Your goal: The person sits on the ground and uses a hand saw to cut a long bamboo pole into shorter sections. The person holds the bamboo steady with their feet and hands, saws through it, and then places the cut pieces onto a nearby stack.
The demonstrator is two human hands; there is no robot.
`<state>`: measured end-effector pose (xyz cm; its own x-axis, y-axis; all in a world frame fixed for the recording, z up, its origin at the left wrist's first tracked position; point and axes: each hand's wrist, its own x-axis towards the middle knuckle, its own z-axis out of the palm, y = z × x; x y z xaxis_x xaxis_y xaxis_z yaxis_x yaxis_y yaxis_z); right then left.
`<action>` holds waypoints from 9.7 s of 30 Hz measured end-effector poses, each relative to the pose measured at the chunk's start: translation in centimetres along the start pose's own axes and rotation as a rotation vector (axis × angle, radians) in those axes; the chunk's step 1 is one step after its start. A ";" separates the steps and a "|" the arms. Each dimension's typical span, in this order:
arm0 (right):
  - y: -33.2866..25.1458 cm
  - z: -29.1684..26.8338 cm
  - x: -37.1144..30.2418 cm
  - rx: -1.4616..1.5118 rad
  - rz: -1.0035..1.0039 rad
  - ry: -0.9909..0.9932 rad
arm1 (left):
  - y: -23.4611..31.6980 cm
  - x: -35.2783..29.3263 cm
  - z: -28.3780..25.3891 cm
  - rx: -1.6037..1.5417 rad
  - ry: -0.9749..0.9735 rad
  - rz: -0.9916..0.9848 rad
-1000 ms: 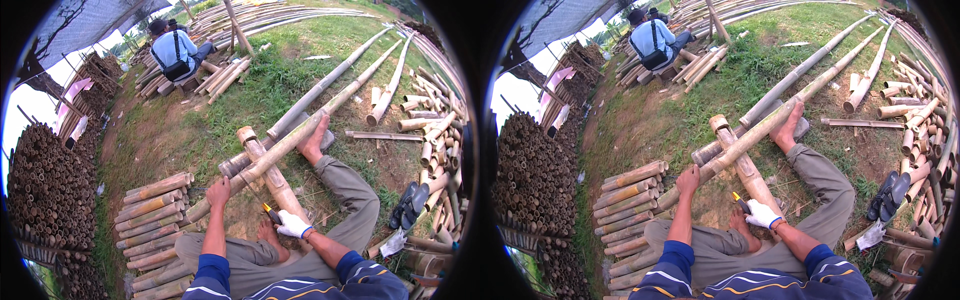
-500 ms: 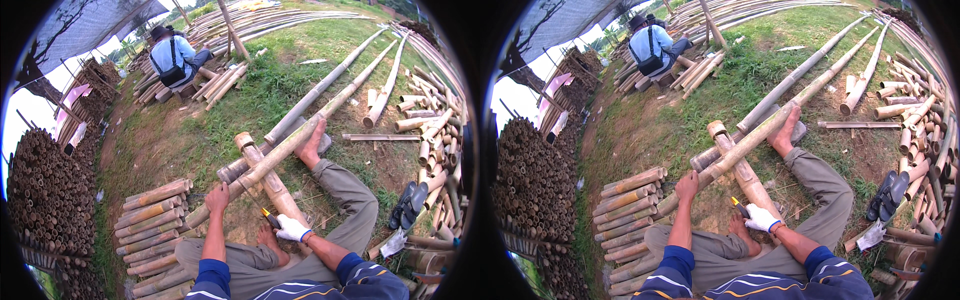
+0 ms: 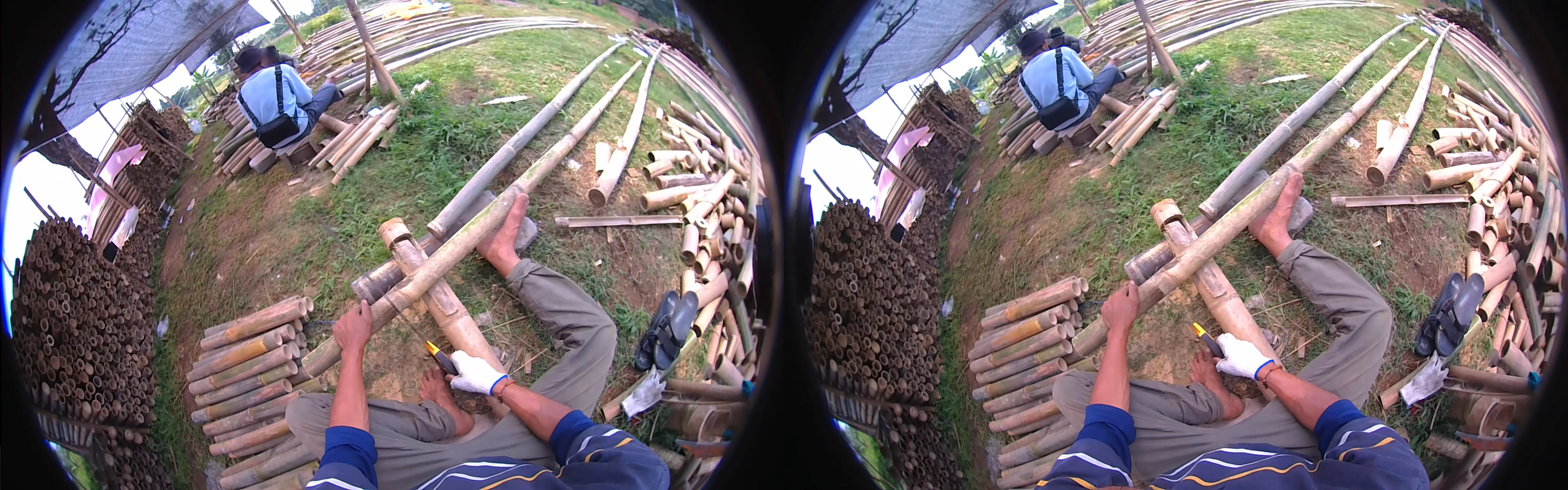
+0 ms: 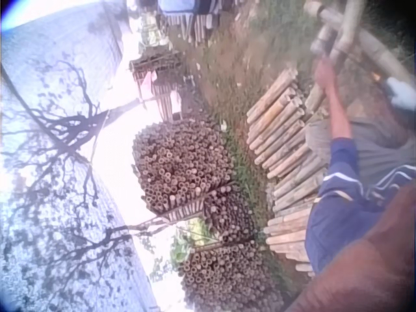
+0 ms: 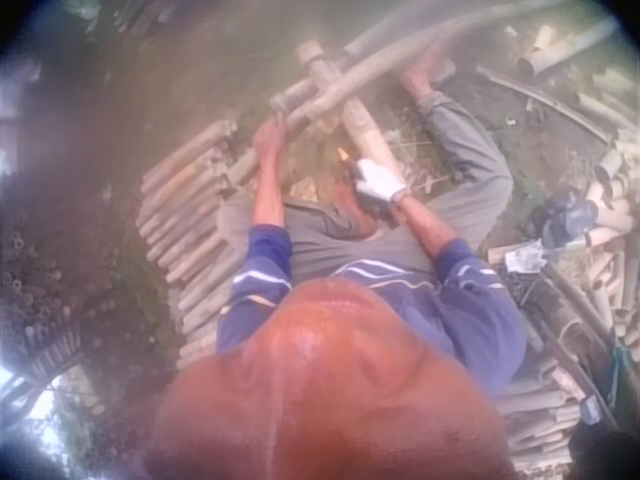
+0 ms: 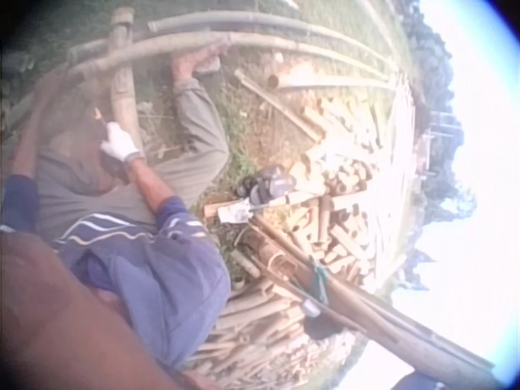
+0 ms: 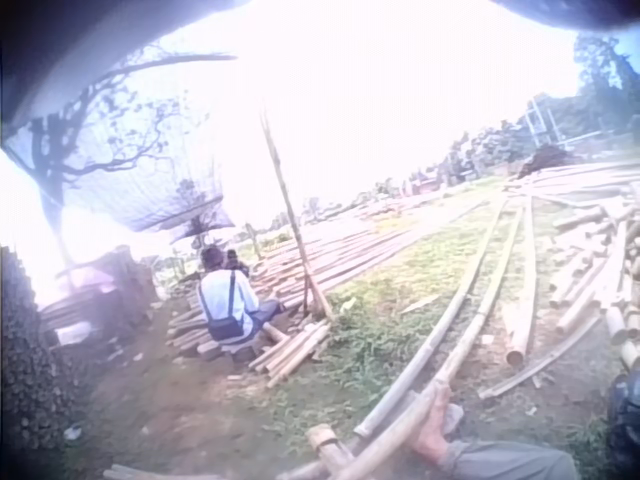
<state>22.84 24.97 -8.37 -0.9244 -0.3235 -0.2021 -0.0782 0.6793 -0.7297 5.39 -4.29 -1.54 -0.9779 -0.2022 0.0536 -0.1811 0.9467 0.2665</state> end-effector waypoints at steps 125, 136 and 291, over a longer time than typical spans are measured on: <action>-0.3 -0.3 0.0 0.020 0.039 -0.021 | -0.3 0.3 0.1 0.013 -0.027 0.004; 0.8 0.6 0.0 0.041 0.046 0.036 | 0.3 0.2 0.5 -0.033 0.032 0.028; -14.3 -3.6 -17.0 0.386 0.062 0.389 | -3.1 0.1 -1.3 0.088 -0.203 0.354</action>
<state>38.37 23.13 7.83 -0.9984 0.0262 -0.0492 0.0555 0.3743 -0.9256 5.99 -7.57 -1.11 -0.9806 0.1848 -0.0656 0.1703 0.9684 0.1820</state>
